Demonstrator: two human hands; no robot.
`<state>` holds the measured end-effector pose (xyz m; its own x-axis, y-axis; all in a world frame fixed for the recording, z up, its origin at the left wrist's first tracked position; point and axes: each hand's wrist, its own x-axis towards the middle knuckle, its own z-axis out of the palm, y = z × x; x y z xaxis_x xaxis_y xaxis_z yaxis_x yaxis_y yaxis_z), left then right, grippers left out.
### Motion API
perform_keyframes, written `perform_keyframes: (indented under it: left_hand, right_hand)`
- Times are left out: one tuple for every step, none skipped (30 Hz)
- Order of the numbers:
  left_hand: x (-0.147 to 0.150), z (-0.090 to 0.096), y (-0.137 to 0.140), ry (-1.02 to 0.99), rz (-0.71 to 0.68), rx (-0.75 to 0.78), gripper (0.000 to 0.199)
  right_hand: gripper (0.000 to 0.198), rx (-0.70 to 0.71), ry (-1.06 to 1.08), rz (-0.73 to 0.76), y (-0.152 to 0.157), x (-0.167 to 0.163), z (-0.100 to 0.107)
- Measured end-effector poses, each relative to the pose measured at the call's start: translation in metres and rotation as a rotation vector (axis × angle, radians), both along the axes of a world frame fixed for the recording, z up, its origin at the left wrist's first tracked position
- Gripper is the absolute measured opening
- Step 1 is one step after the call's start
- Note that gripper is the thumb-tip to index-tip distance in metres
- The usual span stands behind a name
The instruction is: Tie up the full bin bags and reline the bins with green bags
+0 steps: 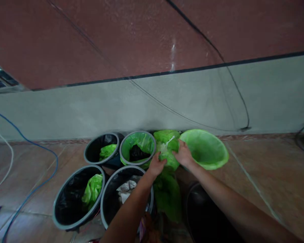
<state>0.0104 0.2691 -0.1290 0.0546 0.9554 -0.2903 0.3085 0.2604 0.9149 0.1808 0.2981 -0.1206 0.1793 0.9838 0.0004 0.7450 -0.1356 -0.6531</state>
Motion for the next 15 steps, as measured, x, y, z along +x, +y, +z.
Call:
perform_keyframes:
  left_hand:
    - [-0.003, -0.004, -0.002, 0.037, -0.016, -0.014, 0.061]
    - [-0.006, -0.006, -0.004, 0.059, -0.03, -0.025, 0.058]
    - [-0.008, -0.006, -0.008, 0.066, -0.046, -0.028, 0.053]
    - [-0.011, -0.004, -0.012, 0.058, -0.065, -0.025, 0.049]
    - [-0.014, -0.002, -0.017, 0.043, -0.08, -0.023, 0.045]
    - [-0.016, 0.001, -0.024, 0.024, -0.091, -0.031, 0.042]
    - [-0.019, 0.004, -0.031, 0.001, -0.102, -0.056, 0.04]
    - [-0.023, 0.006, -0.039, -0.028, -0.105, -0.088, 0.039]
    - [-0.026, 0.009, -0.047, -0.061, -0.1, -0.123, 0.039]
    - [-0.03, 0.012, -0.055, -0.1, -0.092, -0.158, 0.039]
    - [-0.034, 0.015, -0.062, -0.141, -0.08, -0.188, 0.039]
    - [-0.038, 0.018, -0.069, -0.182, -0.071, -0.215, 0.039]
    - [-0.042, 0.02, -0.075, -0.219, -0.057, -0.236, 0.039]
    - [-0.046, 0.022, -0.079, -0.248, -0.039, -0.255, 0.039]
    - [-0.049, 0.024, -0.082, -0.269, -0.023, -0.272, 0.04]
  right_hand:
    - [0.074, 0.016, -0.073, 0.032, 0.003, -0.002, 0.002]
    - [0.073, 0.022, -0.124, 0.064, 0.009, -0.004, 0.004]
    - [0.071, 0.016, -0.168, 0.097, 0.016, -0.008, 0.006]
    - [0.069, 0.0, -0.206, 0.127, 0.024, -0.012, 0.006]
    - [0.068, -0.025, -0.241, 0.149, 0.033, -0.016, 0.005]
    - [0.068, -0.056, -0.268, 0.16, 0.042, -0.019, 0.002]
    - [0.068, -0.092, -0.286, 0.159, 0.051, -0.022, -0.004]
    - [0.068, -0.129, -0.291, 0.148, 0.059, -0.025, -0.012]
    - [0.068, -0.168, -0.285, 0.129, 0.065, -0.028, -0.021]
    - [0.067, -0.207, -0.262, 0.111, 0.069, -0.03, -0.033]
    - [0.066, -0.244, -0.205, 0.102, 0.071, -0.032, -0.046]
    - [0.063, -0.28, -0.12, 0.105, 0.07, -0.034, -0.059]
    - [0.058, -0.314, -0.022, 0.118, 0.067, -0.037, -0.073]
    - [0.049, -0.34, 0.077, 0.135, 0.062, -0.04, -0.085]
    - [0.039, -0.347, 0.169, 0.148, 0.055, -0.043, -0.095]
